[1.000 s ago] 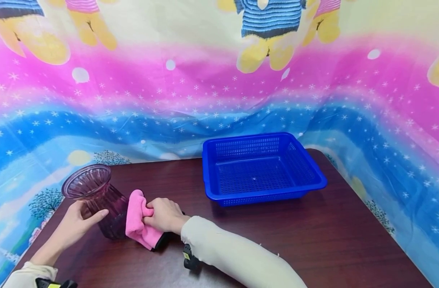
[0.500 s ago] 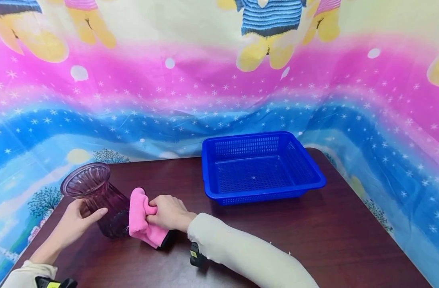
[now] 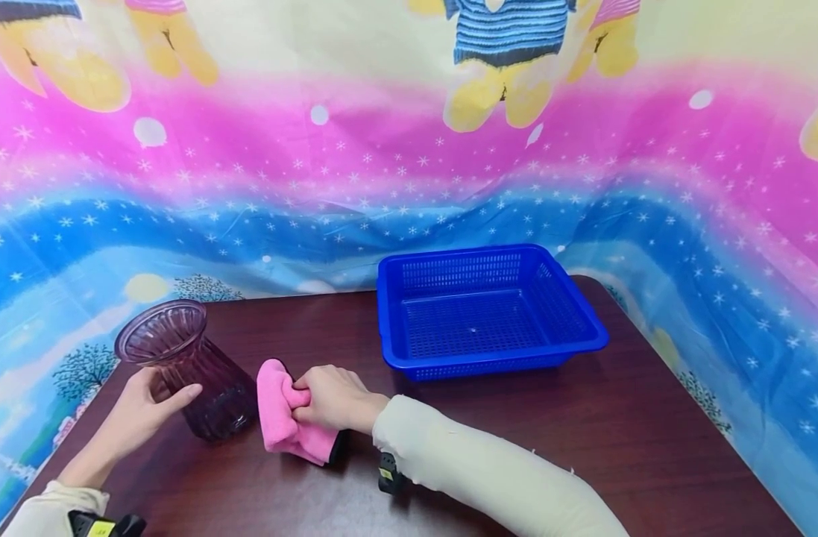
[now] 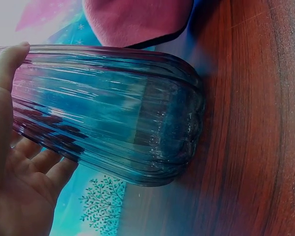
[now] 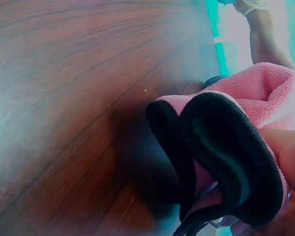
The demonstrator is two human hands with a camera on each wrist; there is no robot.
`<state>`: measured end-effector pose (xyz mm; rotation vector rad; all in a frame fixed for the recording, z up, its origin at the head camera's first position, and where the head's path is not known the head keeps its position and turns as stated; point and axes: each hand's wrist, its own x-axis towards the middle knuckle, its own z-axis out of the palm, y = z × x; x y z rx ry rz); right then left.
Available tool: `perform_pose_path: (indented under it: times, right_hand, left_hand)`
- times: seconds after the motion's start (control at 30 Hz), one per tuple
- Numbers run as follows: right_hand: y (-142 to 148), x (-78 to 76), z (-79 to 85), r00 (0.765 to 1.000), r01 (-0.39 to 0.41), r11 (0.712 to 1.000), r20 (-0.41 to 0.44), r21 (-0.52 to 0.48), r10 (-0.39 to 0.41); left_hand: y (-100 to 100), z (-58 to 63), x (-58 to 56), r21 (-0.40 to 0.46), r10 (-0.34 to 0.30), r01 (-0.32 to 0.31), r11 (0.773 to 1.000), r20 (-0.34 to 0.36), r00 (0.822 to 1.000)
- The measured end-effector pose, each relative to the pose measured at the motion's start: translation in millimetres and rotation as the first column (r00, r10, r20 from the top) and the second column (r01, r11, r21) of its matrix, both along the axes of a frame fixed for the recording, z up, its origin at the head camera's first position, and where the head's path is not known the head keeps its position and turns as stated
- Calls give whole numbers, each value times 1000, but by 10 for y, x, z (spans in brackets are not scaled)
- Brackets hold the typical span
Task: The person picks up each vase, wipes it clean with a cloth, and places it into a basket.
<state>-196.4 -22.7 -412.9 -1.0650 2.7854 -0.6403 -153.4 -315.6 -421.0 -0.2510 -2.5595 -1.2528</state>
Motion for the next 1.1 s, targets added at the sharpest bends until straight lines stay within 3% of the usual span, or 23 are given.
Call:
perform_pose_path:
  times: [0.43, 0.83, 1.1]
  right_hand:
    - [199, 116, 16, 998, -50, 997, -34, 66, 52]
    - [369, 189, 33, 995, -34, 991, -89, 128, 45]
    - [403, 179, -53, 996, 17, 994, -91, 109, -7]
  left_hand:
    - [-2, 20, -1, -4, 12, -12, 1000, 17, 1000]
    - [-16, -1, 0, -7, 9, -9, 1000, 8, 1000]
    - [-4, 0, 0, -3, 6, -6, 1000, 7, 1000]
